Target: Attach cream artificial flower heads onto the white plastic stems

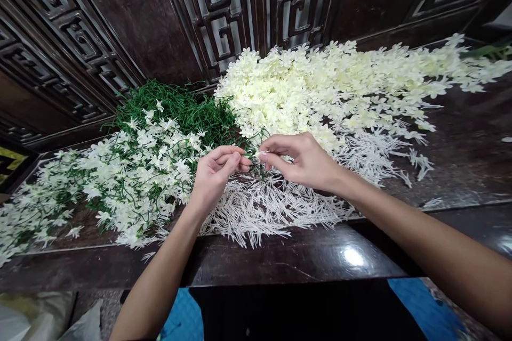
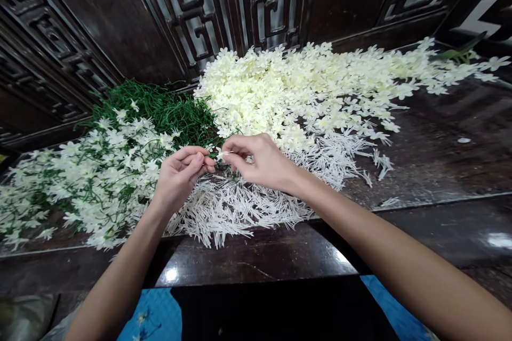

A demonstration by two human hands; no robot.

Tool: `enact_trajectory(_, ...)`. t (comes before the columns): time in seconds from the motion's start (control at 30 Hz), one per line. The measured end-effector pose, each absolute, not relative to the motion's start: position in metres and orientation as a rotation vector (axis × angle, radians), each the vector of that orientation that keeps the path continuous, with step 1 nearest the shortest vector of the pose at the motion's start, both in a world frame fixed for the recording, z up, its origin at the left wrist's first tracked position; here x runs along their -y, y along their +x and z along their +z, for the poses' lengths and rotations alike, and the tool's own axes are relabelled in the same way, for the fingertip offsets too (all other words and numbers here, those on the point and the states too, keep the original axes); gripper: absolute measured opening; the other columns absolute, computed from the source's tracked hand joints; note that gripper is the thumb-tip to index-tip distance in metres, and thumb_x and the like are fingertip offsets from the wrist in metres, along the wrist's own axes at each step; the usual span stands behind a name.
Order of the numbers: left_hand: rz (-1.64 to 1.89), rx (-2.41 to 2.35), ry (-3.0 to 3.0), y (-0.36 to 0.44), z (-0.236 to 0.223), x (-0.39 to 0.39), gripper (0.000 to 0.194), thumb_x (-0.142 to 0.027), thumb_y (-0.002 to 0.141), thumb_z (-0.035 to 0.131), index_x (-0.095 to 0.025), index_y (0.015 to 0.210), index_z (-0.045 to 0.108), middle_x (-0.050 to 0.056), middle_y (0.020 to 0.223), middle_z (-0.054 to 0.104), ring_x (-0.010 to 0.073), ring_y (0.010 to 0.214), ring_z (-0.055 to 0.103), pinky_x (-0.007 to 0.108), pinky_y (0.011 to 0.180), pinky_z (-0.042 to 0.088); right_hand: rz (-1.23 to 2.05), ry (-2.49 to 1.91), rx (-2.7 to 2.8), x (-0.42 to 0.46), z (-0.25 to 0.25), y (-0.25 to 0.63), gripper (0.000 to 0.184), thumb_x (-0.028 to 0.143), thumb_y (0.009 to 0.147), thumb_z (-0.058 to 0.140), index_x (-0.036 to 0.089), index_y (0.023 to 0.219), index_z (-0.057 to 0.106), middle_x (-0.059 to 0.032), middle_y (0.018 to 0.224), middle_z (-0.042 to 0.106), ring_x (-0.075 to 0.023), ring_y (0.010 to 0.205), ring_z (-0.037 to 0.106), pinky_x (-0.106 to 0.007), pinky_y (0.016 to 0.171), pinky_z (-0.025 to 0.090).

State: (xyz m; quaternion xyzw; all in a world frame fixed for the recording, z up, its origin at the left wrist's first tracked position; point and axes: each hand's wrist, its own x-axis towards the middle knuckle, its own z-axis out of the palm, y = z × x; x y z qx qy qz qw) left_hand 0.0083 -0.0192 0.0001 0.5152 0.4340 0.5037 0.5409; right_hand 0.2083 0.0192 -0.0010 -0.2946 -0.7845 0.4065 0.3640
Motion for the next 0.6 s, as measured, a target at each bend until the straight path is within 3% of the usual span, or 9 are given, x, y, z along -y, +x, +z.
enact_trajectory(0.2, 1.102, -1.023, 1.259, 0.0121, 0.0006, 0.0206, 0.011, -0.019, 0.088, 0.06, -0.018, 0.096, 0.068, 0.003, 0.078, 0.074, 0.011, 0.072, 0.069, 0.025, 0.075, 0.058, 1.046, -0.721, 2.012, -0.0178, -0.0006, 0.2068, 0.01, 0.021, 0.088, 0.057, 0.017, 0.088, 0.066, -0.0033, 0.075, 0.068, -0.015, 0.064, 0.064, -0.035, 0.06, 0.056)
enact_trajectory(0.6, 1.084, -1.26, 1.615, 0.0173, 0.0005, 0.0234, 0.011, -0.022, 0.085, 0.06, -0.017, 0.085, 0.07, 0.004, 0.077, 0.073, 0.0125, 0.069, 0.067, 0.025, 0.067, 0.058, 0.924, -0.689, 2.07, -0.0169, -0.0012, 0.2062, 0.014, 0.017, 0.085, 0.057, 0.017, 0.085, 0.071, -0.0036, 0.076, 0.072, -0.0157, 0.065, 0.065, -0.034, 0.06, 0.057)
